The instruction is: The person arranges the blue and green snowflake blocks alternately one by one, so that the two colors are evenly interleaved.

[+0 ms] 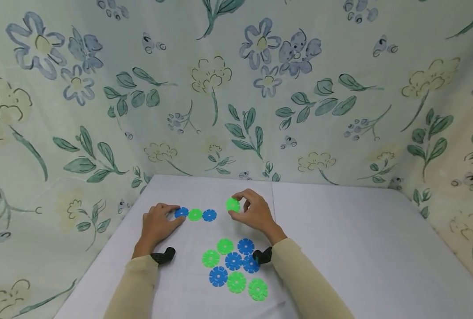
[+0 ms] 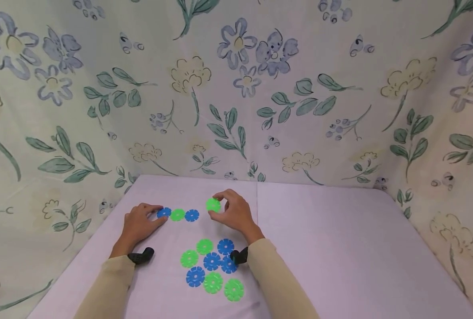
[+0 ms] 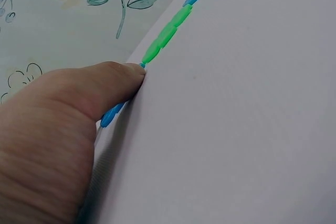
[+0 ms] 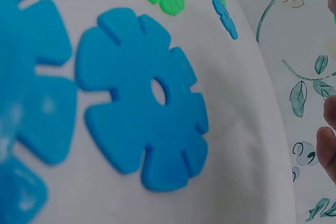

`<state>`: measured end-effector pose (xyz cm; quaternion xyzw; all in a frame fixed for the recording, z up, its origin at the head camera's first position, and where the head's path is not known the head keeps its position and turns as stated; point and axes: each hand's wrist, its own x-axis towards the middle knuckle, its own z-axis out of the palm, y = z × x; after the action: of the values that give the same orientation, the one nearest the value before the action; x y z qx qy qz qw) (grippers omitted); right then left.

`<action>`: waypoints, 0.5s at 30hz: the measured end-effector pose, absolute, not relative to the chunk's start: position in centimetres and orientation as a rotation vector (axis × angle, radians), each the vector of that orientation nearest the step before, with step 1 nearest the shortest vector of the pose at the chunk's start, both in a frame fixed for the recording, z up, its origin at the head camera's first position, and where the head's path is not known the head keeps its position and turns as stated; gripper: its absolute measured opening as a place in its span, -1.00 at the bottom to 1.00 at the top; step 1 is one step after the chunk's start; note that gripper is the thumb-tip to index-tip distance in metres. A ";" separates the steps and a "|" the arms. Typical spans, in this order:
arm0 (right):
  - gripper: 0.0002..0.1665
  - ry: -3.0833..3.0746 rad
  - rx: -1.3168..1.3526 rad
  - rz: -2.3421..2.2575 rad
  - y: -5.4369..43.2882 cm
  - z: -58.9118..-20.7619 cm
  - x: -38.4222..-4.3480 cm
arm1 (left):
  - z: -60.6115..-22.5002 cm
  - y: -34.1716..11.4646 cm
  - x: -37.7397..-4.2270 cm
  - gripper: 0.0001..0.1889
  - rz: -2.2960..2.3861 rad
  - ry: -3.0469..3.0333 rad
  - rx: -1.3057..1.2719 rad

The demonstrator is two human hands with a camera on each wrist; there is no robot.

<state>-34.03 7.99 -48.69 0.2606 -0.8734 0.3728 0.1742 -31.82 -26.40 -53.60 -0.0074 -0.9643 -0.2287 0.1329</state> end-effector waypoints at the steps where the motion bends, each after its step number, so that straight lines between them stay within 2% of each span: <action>1: -0.53 -2.494 0.724 1.058 7.8 -48.8 -34.1 | -53.6 -26.4 -31.8 -0.45 -0.662 -2.801 -0.018; 15: -0.52 -2.730 0.463 1.086 5.4 -50.6 -34.1 | -53.5 -26.5 -31.8 -0.44 -0.669 -2.810 -0.027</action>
<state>-34.13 5.41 -50.58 0.1552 -0.9146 0.3640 0.0835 -31.79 -26.47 -53.51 -0.0093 -0.9650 -0.2296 0.1263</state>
